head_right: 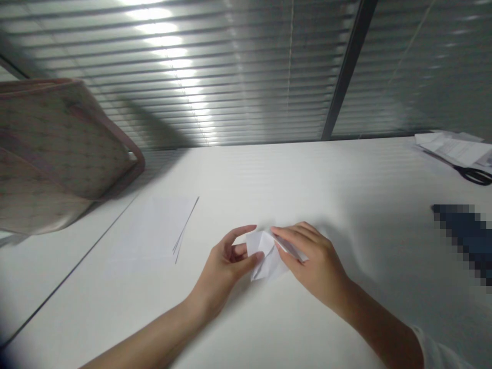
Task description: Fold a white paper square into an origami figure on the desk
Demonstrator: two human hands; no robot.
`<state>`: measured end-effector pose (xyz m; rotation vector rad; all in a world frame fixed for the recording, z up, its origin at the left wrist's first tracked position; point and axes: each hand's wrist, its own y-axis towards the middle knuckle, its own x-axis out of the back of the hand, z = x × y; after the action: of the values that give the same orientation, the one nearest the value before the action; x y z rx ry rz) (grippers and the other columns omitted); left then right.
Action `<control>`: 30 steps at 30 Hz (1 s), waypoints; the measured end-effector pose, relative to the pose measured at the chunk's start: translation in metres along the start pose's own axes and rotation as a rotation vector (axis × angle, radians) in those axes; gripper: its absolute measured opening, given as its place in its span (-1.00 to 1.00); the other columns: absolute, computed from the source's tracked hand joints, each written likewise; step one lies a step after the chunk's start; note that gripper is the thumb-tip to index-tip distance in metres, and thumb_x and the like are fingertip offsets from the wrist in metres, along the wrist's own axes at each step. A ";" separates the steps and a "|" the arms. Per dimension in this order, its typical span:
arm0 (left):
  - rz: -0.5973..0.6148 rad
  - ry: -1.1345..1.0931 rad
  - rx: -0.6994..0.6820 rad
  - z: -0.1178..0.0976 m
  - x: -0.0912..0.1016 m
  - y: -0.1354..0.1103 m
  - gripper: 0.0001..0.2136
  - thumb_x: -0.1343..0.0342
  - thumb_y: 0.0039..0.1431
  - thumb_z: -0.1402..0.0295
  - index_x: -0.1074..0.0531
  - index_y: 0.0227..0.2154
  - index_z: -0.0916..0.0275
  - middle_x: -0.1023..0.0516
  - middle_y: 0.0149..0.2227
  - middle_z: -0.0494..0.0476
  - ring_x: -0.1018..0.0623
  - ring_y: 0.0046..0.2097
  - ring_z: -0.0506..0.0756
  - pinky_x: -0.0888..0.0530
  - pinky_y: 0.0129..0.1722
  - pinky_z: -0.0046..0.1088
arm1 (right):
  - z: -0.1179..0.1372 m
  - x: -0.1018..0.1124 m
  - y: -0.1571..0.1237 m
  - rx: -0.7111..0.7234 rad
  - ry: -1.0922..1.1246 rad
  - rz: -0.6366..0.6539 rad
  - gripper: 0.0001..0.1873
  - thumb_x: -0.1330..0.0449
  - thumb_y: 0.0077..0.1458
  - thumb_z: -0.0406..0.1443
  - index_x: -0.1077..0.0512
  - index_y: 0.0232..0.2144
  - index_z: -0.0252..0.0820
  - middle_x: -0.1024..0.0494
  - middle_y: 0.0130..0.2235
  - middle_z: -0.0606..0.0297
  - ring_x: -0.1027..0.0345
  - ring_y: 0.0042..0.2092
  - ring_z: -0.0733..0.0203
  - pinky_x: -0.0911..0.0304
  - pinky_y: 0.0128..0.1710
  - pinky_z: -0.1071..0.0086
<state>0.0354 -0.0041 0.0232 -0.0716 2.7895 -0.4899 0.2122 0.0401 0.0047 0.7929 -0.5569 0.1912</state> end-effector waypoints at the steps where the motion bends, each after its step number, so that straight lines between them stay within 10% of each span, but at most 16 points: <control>1: 0.004 0.001 -0.007 0.001 0.000 0.000 -0.47 -0.37 -0.13 0.36 -0.34 -0.06 0.26 -0.61 -0.44 0.06 -0.55 -0.43 0.04 -0.41 -0.37 -0.47 | 0.000 -0.001 0.000 0.008 -0.005 0.010 -0.70 -0.18 0.12 -0.39 -0.49 -0.08 -0.06 -0.62 -0.25 0.25 -0.48 -0.24 0.15 -0.41 -0.23 0.26; 15: 0.160 0.159 0.055 0.003 -0.004 -0.004 -0.60 -0.28 -0.07 0.01 -0.41 -0.63 0.29 -0.35 -0.57 -0.01 -0.33 -0.48 -0.01 -0.34 -0.43 -0.50 | 0.000 -0.005 -0.003 0.014 -0.029 -0.049 -0.71 -0.19 0.11 -0.44 -0.52 -0.12 -0.09 -0.60 -0.23 0.22 -0.45 -0.20 0.13 -0.40 -0.19 0.24; 30: 0.123 0.167 -0.051 -0.001 -0.002 -0.002 -0.66 -0.29 -0.02 0.15 -0.52 -0.27 0.30 -0.36 -0.54 -0.04 -0.33 -0.46 -0.02 -0.25 -0.43 -0.52 | -0.003 -0.005 -0.007 0.143 0.024 0.117 -0.46 -0.01 0.04 -0.62 -0.46 -0.02 -0.10 -0.57 -0.11 0.21 -0.38 -0.09 0.10 -0.34 -0.07 0.16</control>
<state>0.0368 -0.0056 0.0260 0.1349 2.9468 -0.4116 0.2120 0.0378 -0.0039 0.8957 -0.5719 0.3506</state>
